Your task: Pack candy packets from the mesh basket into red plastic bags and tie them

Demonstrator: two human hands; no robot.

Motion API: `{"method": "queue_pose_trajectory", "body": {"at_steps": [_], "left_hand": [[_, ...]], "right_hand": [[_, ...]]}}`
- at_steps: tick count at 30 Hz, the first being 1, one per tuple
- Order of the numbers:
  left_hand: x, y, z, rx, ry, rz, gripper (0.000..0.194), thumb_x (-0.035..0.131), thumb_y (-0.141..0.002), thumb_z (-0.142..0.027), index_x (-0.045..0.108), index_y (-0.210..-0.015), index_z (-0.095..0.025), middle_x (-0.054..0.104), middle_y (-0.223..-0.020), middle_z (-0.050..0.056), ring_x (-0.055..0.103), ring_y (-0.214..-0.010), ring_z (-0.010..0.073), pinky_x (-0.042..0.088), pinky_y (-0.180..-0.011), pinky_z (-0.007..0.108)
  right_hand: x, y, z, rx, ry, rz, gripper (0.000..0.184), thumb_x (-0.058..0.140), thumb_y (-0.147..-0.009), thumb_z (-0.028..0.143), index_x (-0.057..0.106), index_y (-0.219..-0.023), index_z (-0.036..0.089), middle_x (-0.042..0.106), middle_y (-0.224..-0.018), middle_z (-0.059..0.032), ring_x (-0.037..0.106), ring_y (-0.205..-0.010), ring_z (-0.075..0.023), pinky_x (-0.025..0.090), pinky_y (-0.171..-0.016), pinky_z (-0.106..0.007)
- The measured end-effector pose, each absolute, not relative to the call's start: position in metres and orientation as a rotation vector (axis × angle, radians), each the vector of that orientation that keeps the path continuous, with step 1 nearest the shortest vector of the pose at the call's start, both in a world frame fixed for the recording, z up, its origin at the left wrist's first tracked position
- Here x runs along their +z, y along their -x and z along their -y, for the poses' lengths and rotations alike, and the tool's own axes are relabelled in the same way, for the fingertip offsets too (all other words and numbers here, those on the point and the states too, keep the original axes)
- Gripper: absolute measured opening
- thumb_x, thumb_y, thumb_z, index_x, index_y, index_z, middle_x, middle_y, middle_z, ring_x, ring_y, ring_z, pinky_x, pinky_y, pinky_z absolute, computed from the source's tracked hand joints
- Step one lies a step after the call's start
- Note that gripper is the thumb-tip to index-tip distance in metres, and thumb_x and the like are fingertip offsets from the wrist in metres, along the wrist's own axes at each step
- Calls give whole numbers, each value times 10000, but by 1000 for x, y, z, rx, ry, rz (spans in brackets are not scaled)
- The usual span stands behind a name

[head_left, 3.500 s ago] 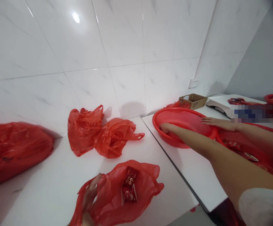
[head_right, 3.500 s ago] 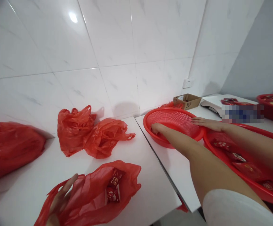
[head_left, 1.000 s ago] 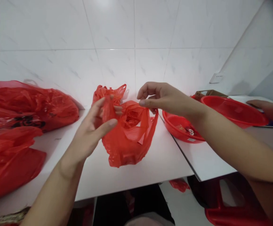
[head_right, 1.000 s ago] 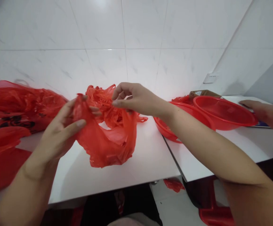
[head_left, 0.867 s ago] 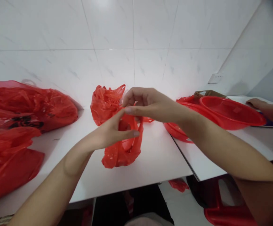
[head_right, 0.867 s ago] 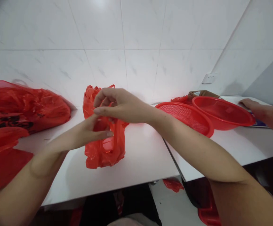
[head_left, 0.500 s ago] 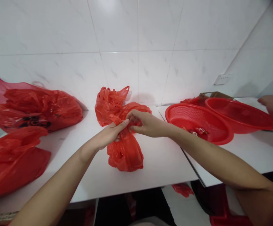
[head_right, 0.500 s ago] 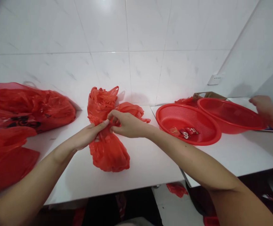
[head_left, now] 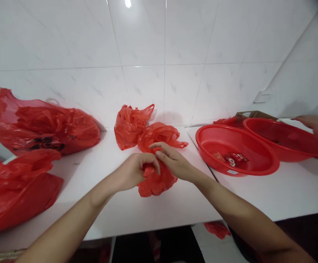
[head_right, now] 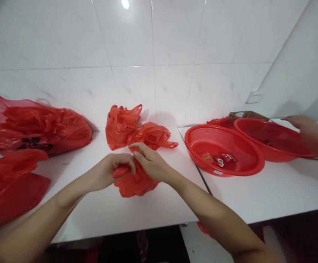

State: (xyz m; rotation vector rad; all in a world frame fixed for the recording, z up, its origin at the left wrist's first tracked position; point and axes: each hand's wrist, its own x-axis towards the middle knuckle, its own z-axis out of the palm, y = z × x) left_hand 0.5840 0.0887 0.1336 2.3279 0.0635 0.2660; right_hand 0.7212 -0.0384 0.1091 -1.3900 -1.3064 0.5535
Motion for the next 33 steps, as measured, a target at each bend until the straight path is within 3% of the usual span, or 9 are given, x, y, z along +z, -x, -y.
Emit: {"method": "queue_pose_trajectory", "body": {"at_steps": [3, 7, 10, 14, 16, 18, 22, 28, 33], "left_hand": [[115, -589, -85, 655, -2550, -147, 340, 372, -588, 39, 577, -722, -198, 610, -715, -19, 535, -630, 134, 381, -553, 242], [103, -589, -83, 924, -2563, -107, 357, 408, -689, 21, 574, -907, -208, 603, -986, 38, 582, -813, 160, 440, -636, 256], [102, -585, -84, 814, -2510, -47, 382, 465, -781, -62, 578, -1101, -240, 594, -1119, 65, 600, -947, 188, 479, -755, 290], [93, -572, -93, 459, -2530, -139, 453, 448, -844, -148, 547, -1263, -291, 657, -1141, 49, 616, -1015, 222, 459, -881, 344], [83, -560, -102, 331, -2535, -257, 358, 443, -878, -234, 597, -1197, -291, 701, -1024, 35, 639, -938, 231, 463, -837, 337], [72, -547, -113, 263, -2529, -372, 258, 418, -903, -297, 659, -991, -271, 702, -851, 20, 639, -791, 219, 456, -734, 310], [49, -529, -130, 265, -2479, -587, 332, 392, -920, -374, 532, -656, -229, 552, -578, -9, 515, -555, 185, 397, -593, 287], [8, -571, -116, 543, -2385, -738, 383, 238, -970, -454, 483, -792, -219, 600, -917, 68, 575, -905, 210, 429, -854, 324], [-26, -608, -106, 454, -2405, -908, 414, 140, -987, -444, 465, -846, -231, 631, -787, 39, 607, -718, 189, 432, -667, 290]], "right_hand": [[88, -728, 28, 659, 1324, 1250, 273, 428, -958, 355, 547, -1182, 252, 621, -1047, -30, 577, -1010, -171, 465, -883, -343], [83, -729, 34, 939, 1261, 1313, 270, 470, -936, 378, 569, -1147, 241, 598, -785, 10, 574, -716, -135, 474, -661, -273], [84, -731, 39, 932, 1271, 1343, 238, 480, -929, 390, 619, -963, 200, 613, -813, -5, 582, -753, -143, 473, -714, -289], [79, -738, 49, 710, 1371, 1351, 266, 436, -950, 390, 610, -917, 190, 643, -948, -36, 587, -917, -165, 444, -841, -312], [69, -749, 60, 549, 1586, 1407, 260, 419, -951, 366, 609, -892, 199, 646, -898, -30, 577, -857, -166, 431, -793, -309], [55, -765, 73, 433, 1869, 1429, 246, 427, -932, 341, 617, -848, 209, 645, -818, -22, 552, -753, -165, 400, -711, -300], [27, -798, 90, 541, 2126, 1281, 214, 483, -868, 328, 613, -752, 205, 656, -747, -20, 530, -643, -156, 344, -609, -279], [6, -766, 48, 407, 1994, 1043, 301, 310, -946, 437, 512, -915, 216, 641, -907, -26, 581, -772, -162, 411, -681, -279], [-26, -717, 9, 252, 2004, 1094, 288, 332, -956, 450, 506, -1030, 233, 611, -1032, -57, 587, -851, -185, 412, -725, -294]]}}
